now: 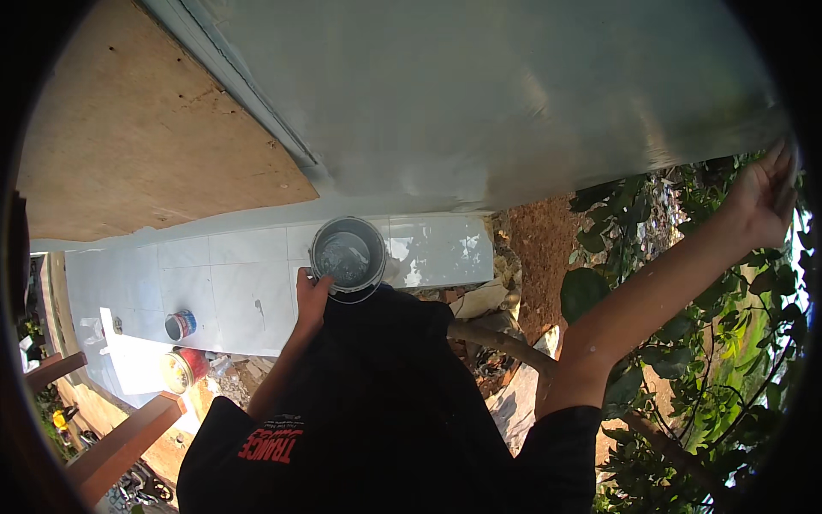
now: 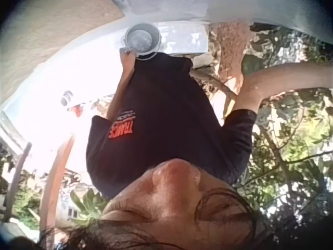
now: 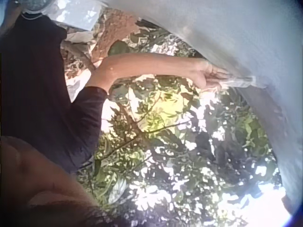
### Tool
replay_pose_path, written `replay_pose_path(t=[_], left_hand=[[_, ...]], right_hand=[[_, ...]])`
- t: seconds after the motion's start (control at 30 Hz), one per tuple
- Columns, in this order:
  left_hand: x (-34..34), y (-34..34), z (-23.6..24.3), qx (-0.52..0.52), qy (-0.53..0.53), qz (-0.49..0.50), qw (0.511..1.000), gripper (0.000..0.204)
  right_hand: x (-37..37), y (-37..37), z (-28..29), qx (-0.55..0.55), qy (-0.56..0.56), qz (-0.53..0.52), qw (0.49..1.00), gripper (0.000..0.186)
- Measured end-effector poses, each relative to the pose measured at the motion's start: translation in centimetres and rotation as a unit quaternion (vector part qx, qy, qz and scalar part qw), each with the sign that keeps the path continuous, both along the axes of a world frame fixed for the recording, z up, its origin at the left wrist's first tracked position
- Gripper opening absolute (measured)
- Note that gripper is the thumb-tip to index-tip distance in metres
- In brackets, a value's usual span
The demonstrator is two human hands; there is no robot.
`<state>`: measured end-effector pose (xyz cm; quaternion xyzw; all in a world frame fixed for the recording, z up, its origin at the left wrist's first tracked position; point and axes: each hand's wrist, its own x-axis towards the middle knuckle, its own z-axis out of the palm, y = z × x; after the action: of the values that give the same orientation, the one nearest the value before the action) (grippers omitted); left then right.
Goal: The person paints a wall with a paint brush, dipping the brush into a paint bucket and applying paint to the wall in strokes.
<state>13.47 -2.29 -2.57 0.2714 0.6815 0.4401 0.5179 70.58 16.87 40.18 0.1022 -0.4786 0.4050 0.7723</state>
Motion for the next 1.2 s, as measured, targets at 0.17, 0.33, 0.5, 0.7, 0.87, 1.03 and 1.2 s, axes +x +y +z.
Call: replay_pose_path(t=[0.17,0.33,0.5,0.7,0.87,1.03,1.2], left_hand=[[-1.0,-0.6,1.5,-0.017,0.040,0.009,0.999,0.026],[-3.1,-2.3,1.8,-0.015,0.036,0.044,0.998,0.025],[-4.2,-4.1,3.7,-0.015,0.079,0.052,0.995,0.021],[-4.1,-4.9,5.9,-0.021,0.112,0.064,0.991,0.021],[-3.3,-5.2,7.4,-0.024,0.085,0.093,0.992,0.023],[-2.7,-5.6,7.7,-0.051,0.134,0.067,0.987,0.019],[-2.1,-5.3,8.0,-0.056,0.128,0.077,0.987,0.024]], right_hand=[[-9.0,0.8,-19.9,-0.125,0.217,-0.100,0.963,0.042],[-12.3,-2.1,-36.5,-0.293,0.251,-0.143,0.911,0.039],[-14.2,-4.6,-50.6,-0.437,0.308,-0.153,0.831,0.037],[-14.4,-7.7,-63.6,-0.629,0.223,-0.207,0.715,0.040],[-15.7,-8.6,-70.1,-0.792,0.131,-0.199,0.563,0.042],[-19.3,-4.7,-73.4,-0.791,0.170,-0.197,0.553,0.038],[-20.5,-5.3,-74.6,-0.703,0.250,-0.139,0.651,0.035]])
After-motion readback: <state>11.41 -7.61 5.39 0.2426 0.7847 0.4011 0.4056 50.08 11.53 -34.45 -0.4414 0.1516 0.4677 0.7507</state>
